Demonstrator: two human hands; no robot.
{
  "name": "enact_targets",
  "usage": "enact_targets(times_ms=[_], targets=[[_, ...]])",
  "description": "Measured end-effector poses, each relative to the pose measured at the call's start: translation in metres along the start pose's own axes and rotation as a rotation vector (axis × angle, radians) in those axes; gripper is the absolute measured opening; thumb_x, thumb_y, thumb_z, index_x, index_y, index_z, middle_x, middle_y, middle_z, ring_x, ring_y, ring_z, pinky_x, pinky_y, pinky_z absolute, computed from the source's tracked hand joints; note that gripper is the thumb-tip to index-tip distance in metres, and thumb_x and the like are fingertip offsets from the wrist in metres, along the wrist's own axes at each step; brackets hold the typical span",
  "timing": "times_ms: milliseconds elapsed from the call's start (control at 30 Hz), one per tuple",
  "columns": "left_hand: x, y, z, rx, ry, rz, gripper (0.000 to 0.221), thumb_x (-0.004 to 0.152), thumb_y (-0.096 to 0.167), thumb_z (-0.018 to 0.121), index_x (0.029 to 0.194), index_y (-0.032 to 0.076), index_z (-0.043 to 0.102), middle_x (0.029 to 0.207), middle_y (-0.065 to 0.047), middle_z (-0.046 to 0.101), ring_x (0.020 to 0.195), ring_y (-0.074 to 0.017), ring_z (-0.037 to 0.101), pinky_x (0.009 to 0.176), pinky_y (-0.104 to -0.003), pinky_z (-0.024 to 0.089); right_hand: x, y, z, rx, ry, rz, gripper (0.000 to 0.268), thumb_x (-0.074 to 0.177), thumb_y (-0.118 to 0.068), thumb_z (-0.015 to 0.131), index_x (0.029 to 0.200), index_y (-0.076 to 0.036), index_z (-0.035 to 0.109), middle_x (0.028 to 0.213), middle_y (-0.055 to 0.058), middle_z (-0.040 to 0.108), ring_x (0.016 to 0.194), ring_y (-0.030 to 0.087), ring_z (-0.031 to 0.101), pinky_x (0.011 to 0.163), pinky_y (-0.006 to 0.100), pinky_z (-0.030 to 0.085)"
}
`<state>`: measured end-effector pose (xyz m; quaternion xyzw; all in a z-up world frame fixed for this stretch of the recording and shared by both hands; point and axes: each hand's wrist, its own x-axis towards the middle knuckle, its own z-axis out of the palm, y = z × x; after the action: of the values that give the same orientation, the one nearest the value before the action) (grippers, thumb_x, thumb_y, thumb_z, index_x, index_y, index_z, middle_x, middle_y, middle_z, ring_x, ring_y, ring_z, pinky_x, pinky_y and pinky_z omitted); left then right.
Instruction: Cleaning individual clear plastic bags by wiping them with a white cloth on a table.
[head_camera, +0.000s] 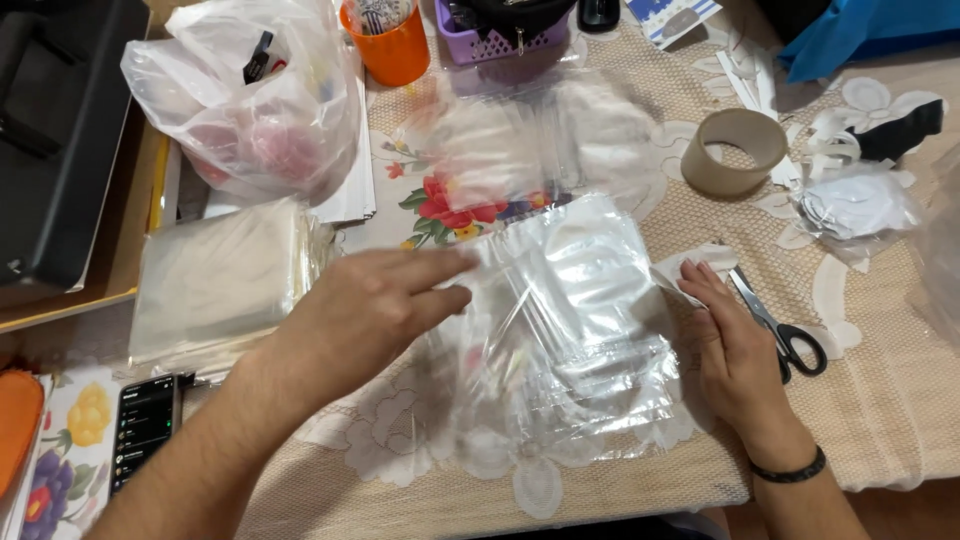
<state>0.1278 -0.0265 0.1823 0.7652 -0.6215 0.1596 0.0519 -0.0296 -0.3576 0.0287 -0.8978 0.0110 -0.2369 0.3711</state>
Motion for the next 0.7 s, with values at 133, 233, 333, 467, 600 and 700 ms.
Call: enact_targets(times_ms=[133,233,333,467,600,700], targets=[[0.056,-0.004,-0.026,-0.243,0.054,-0.042,0.019,0.089,0.014,0.073,0.074,0.012,0.062,0.152,-0.021,0.045,0.141,-0.0435,0.042,0.118,-0.061,0.032,-0.003,-0.005,0.002,0.001,0.071,-0.022,0.035,0.107,-0.012,0.039,0.137,-0.001,0.055,0.147,0.018,0.055,0.146,0.035,0.045,0.122,0.045,0.037],[0.094,-0.025,-0.020,-0.377,0.213,0.082,0.023,0.104,0.018,0.059,0.086,0.004,0.061,0.145,-0.020,0.053,0.143,-0.0455,0.039,0.116,-0.065,0.036,-0.003,-0.006,0.001,0.022,0.127,-0.011,0.035,0.107,-0.010,0.038,0.136,0.000,0.054,0.148,0.019,0.053,0.147,0.035,0.044,0.123,0.044,0.036],[0.134,-0.047,-0.003,-0.485,0.332,0.034,0.017,0.103,0.016,0.063,0.091,0.004,0.066,0.085,-0.006,0.068,0.079,-0.0201,0.064,0.074,-0.035,0.049,-0.006,-0.003,-0.001,0.042,0.220,0.023,0.035,0.108,-0.009,0.038,0.135,0.005,0.054,0.149,0.022,0.052,0.146,0.035,0.043,0.123,0.043,0.035],[0.167,-0.097,0.057,-0.783,0.440,-0.506,0.015,0.095,0.016,0.069,0.083,0.009,0.071,0.057,0.000,0.063,0.048,-0.0056,0.060,0.044,-0.020,0.048,-0.007,-0.001,-0.005,-0.007,0.282,0.080,0.034,0.108,-0.010,0.038,0.135,0.004,0.054,0.149,0.021,0.052,0.145,0.035,0.045,0.122,0.042,0.036],[0.161,-0.134,0.125,-0.894,0.521,-0.985,0.021,0.094,0.020,0.067,0.077,0.009,0.072,0.056,-0.001,0.062,0.049,-0.0114,0.064,0.036,-0.024,0.040,-0.005,0.000,-0.004,0.022,0.273,0.086,0.036,0.106,-0.012,0.037,0.134,0.003,0.055,0.151,0.020,0.050,0.147,0.034,0.043,0.124,0.041,0.034],[0.146,-0.127,0.141,-0.973,0.434,-1.309,0.013,0.102,0.019,0.060,0.102,0.009,0.068,0.074,-0.004,0.067,0.047,-0.0056,0.047,0.042,-0.021,0.040,-0.007,0.002,-0.002,0.059,0.242,0.131,0.037,0.105,-0.013,0.037,0.136,0.000,0.054,0.153,0.019,0.049,0.149,0.033,0.041,0.124,0.043,0.032]])
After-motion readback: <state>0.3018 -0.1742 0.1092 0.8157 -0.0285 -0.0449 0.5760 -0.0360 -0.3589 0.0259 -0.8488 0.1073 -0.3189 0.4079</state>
